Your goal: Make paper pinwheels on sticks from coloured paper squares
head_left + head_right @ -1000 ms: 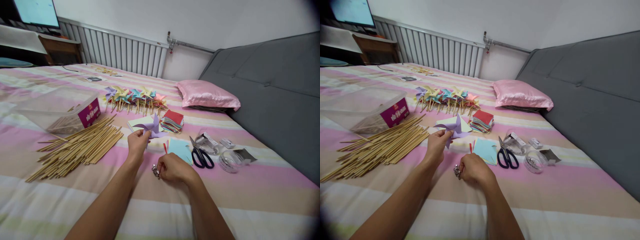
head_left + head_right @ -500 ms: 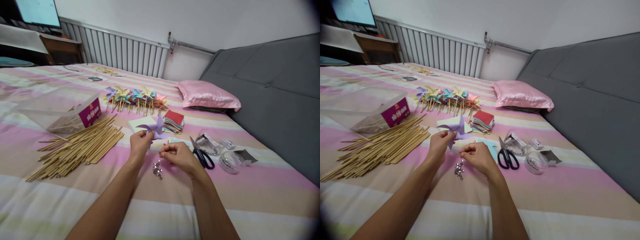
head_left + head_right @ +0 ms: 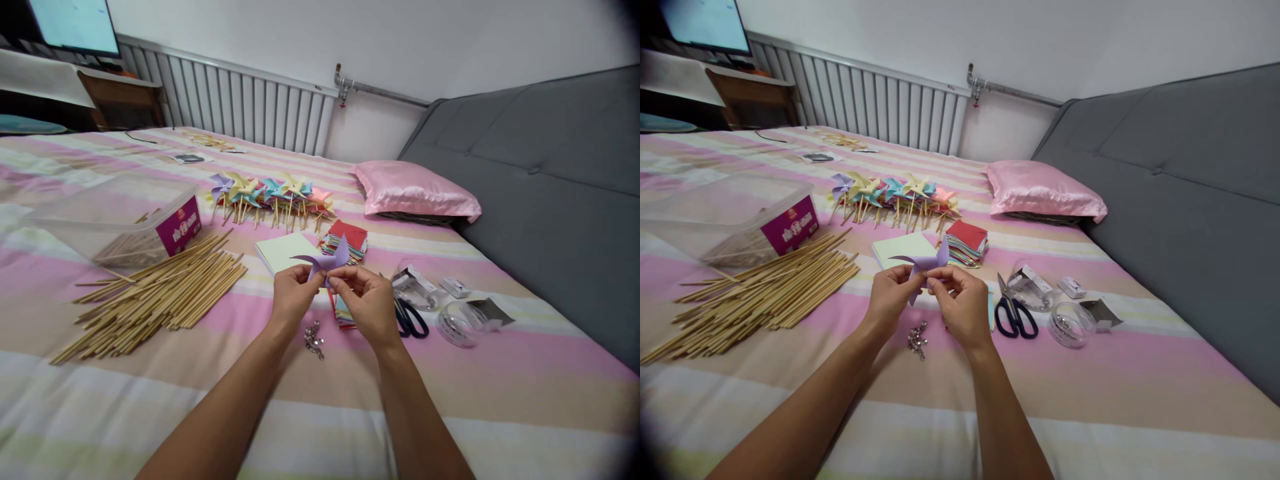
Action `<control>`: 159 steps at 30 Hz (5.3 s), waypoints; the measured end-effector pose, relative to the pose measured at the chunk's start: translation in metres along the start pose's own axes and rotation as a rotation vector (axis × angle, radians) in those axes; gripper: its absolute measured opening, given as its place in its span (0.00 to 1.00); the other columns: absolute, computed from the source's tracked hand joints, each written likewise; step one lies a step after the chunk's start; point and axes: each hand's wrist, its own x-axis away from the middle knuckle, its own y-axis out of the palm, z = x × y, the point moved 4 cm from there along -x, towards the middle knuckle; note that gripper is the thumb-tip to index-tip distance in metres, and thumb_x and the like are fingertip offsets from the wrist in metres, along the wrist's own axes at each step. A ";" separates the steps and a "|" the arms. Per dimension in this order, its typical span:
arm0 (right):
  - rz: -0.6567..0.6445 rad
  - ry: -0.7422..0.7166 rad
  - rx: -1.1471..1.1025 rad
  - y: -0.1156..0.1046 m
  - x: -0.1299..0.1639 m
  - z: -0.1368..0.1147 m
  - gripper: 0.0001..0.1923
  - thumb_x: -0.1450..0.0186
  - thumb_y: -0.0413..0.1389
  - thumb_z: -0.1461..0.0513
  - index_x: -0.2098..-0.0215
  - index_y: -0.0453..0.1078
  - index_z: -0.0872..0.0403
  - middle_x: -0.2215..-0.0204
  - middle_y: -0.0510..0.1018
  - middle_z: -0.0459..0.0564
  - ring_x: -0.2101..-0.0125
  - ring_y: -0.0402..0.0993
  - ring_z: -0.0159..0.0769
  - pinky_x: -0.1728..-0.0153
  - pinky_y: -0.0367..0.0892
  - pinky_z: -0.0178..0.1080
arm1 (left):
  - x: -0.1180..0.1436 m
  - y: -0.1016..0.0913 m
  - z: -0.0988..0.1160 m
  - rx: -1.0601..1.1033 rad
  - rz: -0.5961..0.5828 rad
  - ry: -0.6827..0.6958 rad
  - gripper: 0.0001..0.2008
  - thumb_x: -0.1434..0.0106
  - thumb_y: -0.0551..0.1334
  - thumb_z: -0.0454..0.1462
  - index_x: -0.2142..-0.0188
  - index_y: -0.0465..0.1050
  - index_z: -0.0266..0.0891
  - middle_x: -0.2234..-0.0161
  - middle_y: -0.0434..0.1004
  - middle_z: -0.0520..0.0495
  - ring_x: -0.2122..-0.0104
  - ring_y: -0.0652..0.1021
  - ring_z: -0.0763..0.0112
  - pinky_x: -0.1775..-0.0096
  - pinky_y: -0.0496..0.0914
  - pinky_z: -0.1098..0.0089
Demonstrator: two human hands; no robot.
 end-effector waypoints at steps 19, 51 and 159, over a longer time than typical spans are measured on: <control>0.144 -0.065 0.179 -0.011 -0.006 0.005 0.04 0.46 0.62 0.61 0.73 0.77 0.53 0.73 0.75 0.46 0.76 0.66 0.29 0.75 0.62 0.33 | 0.004 0.004 0.003 0.053 -0.074 -0.040 0.15 0.56 0.69 0.41 0.84 0.67 0.34 0.86 0.61 0.56 0.84 0.59 0.82 0.80 0.51 0.76; 0.051 -0.168 0.292 -0.012 -0.004 -0.006 0.04 0.42 0.58 0.62 0.73 0.73 0.54 0.74 0.71 0.44 0.78 0.60 0.27 0.77 0.58 0.33 | 0.003 0.006 0.009 0.048 -0.157 0.019 0.15 0.55 0.69 0.42 0.84 0.68 0.34 0.85 0.64 0.54 0.83 0.62 0.80 0.79 0.54 0.75; 0.087 0.016 0.019 -0.011 -0.005 0.006 0.11 0.44 0.58 0.61 0.65 0.74 0.58 0.68 0.80 0.50 0.65 0.75 0.40 0.62 0.69 0.40 | 0.006 0.015 -0.001 0.091 -0.270 0.070 0.11 0.52 0.68 0.40 0.72 0.76 0.33 0.77 0.77 0.48 0.75 0.75 0.72 0.69 0.70 0.72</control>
